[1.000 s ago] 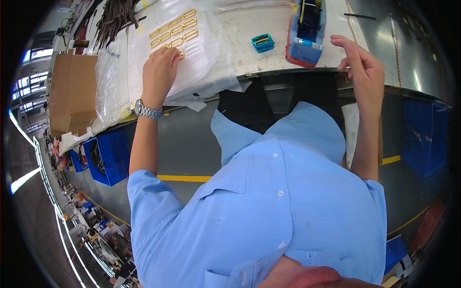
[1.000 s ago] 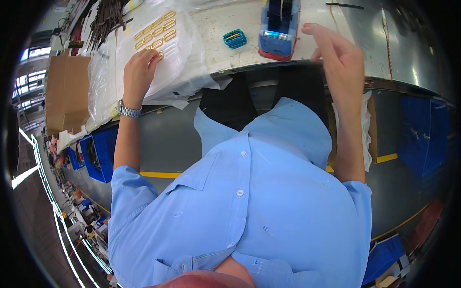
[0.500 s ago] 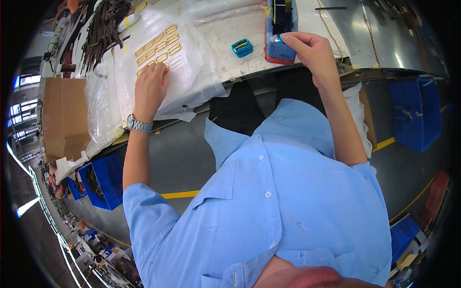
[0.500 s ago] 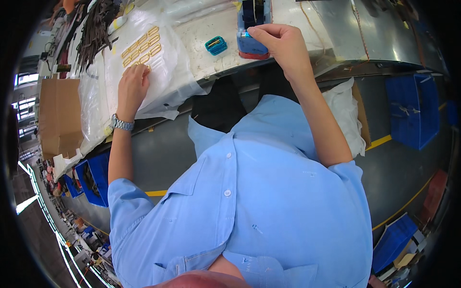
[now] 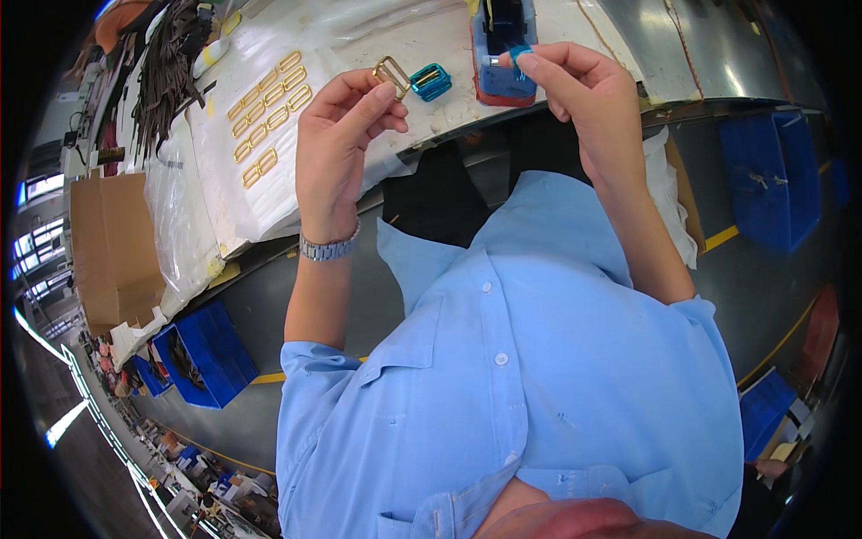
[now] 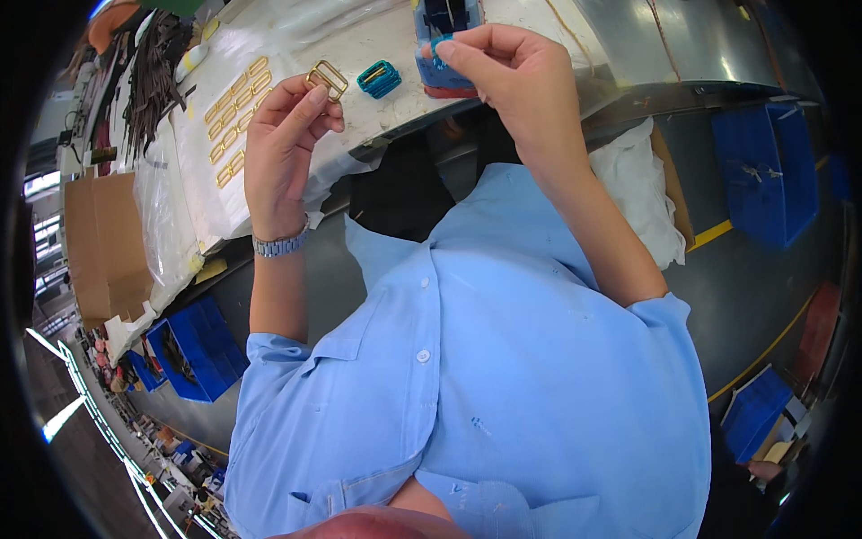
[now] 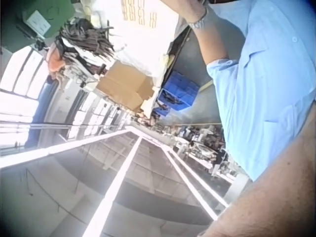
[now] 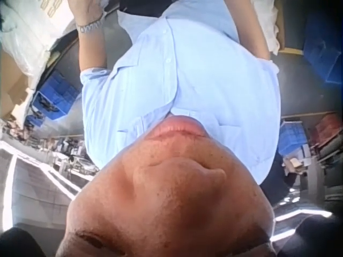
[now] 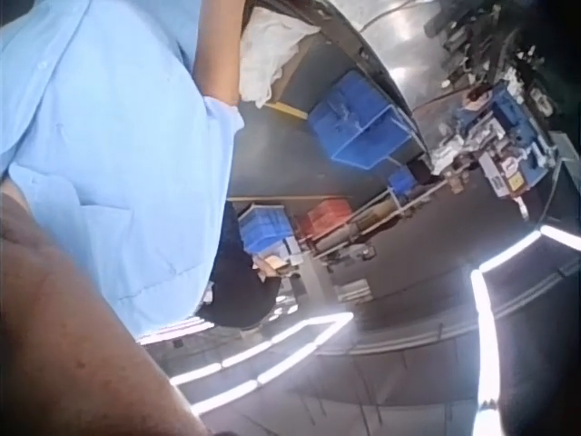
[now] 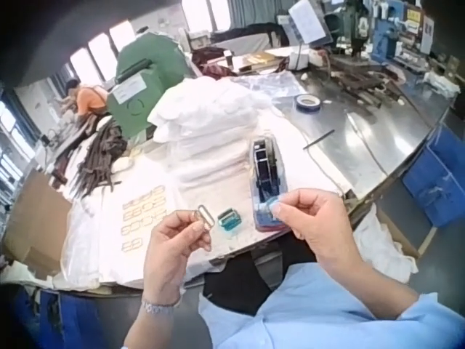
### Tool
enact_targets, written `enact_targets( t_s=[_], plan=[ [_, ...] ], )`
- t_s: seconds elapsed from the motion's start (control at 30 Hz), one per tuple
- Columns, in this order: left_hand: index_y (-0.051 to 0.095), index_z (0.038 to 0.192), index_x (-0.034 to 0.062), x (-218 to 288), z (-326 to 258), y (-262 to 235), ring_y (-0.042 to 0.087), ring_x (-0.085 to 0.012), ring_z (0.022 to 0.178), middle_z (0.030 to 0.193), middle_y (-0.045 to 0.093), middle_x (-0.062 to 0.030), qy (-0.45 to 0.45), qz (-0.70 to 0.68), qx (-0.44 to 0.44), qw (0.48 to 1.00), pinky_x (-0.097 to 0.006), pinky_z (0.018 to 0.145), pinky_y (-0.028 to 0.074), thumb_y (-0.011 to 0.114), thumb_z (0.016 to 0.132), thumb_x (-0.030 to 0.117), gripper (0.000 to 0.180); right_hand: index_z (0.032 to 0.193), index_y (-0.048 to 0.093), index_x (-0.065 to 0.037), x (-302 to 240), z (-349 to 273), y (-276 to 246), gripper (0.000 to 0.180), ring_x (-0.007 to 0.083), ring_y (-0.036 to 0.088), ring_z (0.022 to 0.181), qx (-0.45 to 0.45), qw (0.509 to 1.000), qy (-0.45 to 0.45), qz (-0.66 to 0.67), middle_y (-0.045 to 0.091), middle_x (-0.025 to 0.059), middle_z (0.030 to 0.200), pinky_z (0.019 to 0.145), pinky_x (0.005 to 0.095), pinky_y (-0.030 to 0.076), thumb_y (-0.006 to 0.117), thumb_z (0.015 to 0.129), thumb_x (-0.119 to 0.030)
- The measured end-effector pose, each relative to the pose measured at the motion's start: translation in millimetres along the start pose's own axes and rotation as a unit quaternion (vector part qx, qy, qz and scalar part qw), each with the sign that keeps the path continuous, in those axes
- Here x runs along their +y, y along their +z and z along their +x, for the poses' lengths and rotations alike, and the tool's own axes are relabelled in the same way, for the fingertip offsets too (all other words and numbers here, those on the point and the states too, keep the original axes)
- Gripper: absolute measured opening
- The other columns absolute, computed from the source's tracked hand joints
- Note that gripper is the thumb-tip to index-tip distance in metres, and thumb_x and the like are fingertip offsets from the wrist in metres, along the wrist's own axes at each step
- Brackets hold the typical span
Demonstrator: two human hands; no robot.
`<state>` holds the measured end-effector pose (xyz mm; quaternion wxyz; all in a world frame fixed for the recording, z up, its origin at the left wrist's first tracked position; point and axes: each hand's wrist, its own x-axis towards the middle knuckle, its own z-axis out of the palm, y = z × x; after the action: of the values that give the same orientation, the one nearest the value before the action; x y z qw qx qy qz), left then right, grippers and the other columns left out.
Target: Applying blue protective tape to gold-colored metal buckles at a workshop table.
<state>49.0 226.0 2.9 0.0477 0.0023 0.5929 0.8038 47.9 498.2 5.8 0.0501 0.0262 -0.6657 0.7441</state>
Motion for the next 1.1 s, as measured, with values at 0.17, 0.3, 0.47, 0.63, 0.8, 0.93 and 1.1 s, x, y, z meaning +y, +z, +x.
enact_targets(
  t_s=[0.17, 0.3, 0.47, 0.63, 0.8, 0.93, 1.1],
  plan=[
    [0.072, 0.11, -0.0009, 3, -19, 50, 0.063, -0.0105, 0.073, 0.085, 0.07, -0.0041, -0.089, -0.025, -0.054, 0.994, -0.025, 0.065, 0.051, 0.076, 0.101, 0.013, 0.017, 0.102, 0.074, 0.002, -5, -72, -4, 0.015, 0.0067, 0.066, 0.065, -0.104, 0.971, 0.202, 0.073, 0.082, 0.0101, 0.1, 0.058, 0.0206, 0.05, 0.07, 0.104, -0.013],
    [0.074, 0.109, -0.0016, 0, -31, 65, 0.063, -0.0094, 0.074, 0.089, 0.072, -0.0045, -0.103, 0.033, -0.094, 0.99, -0.024, 0.066, 0.05, 0.077, 0.1, 0.014, 0.018, 0.109, 0.07, 0.003, 19, -75, -12, 0.015, 0.0095, 0.07, 0.069, -0.112, 0.973, 0.186, 0.081, 0.082, 0.012, 0.101, 0.06, 0.0234, 0.054, 0.068, 0.105, -0.012],
    [0.075, 0.108, -0.0023, -7, -38, 72, 0.066, -0.0093, 0.081, 0.094, 0.073, -0.0045, -0.117, 0.06, -0.084, 0.988, -0.024, 0.076, 0.051, 0.079, 0.098, 0.012, 0.018, 0.111, 0.068, 0.004, 23, -76, -10, 0.013, 0.0111, 0.074, 0.076, -0.132, 0.966, 0.199, 0.104, 0.081, 0.0118, 0.102, 0.066, 0.0249, 0.059, 0.066, 0.104, -0.007],
    [0.075, 0.106, -0.0019, -6, -43, 83, 0.068, -0.0101, 0.089, 0.096, 0.074, -0.004, -0.143, 0.048, -0.09, 0.984, -0.024, 0.084, 0.053, 0.08, 0.097, 0.011, 0.016, 0.118, 0.069, 0.005, 25, -80, -14, 0.017, 0.0138, 0.076, 0.081, -0.125, 0.967, 0.192, 0.113, 0.08, 0.0119, 0.104, 0.07, 0.0271, 0.061, 0.065, 0.104, -0.005],
    [0.075, 0.105, -0.0017, -17, -42, 81, 0.068, -0.0109, 0.089, 0.096, 0.075, -0.0042, -0.145, 0.081, -0.083, 0.983, -0.025, 0.085, 0.053, 0.08, 0.098, 0.011, 0.015, 0.125, 0.069, 0.006, 21, -83, -13, 0.023, 0.0154, 0.077, 0.084, -0.12, 0.967, 0.184, 0.128, 0.08, 0.0117, 0.104, 0.072, 0.0273, 0.062, 0.064, 0.104, -0.004],
    [0.075, 0.104, -0.0011, -24, -42, 80, 0.067, -0.0105, 0.088, 0.095, 0.074, -0.0036, -0.155, 0.063, -0.075, 0.983, -0.025, 0.083, 0.053, 0.08, 0.097, 0.011, 0.015, 0.127, 0.068, 0.006, 23, -85, -12, 0.025, 0.0164, 0.078, 0.086, -0.128, 0.968, 0.177, 0.126, 0.08, 0.0117, 0.104, 0.074, 0.0274, 0.062, 0.064, 0.105, -0.005],
    [0.076, 0.103, -0.0007, -26, -38, 76, 0.065, -0.0097, 0.086, 0.093, 0.074, -0.0024, -0.179, 0.073, -0.074, 0.978, -0.025, 0.082, 0.052, 0.08, 0.097, 0.011, 0.013, 0.126, 0.069, 0.006, 28, -85, -9, 0.026, 0.0169, 0.079, 0.088, -0.135, 0.964, 0.173, 0.15, 0.08, 0.0119, 0.104, 0.075, 0.0275, 0.062, 0.068, 0.103, -0.006]
  ],
)
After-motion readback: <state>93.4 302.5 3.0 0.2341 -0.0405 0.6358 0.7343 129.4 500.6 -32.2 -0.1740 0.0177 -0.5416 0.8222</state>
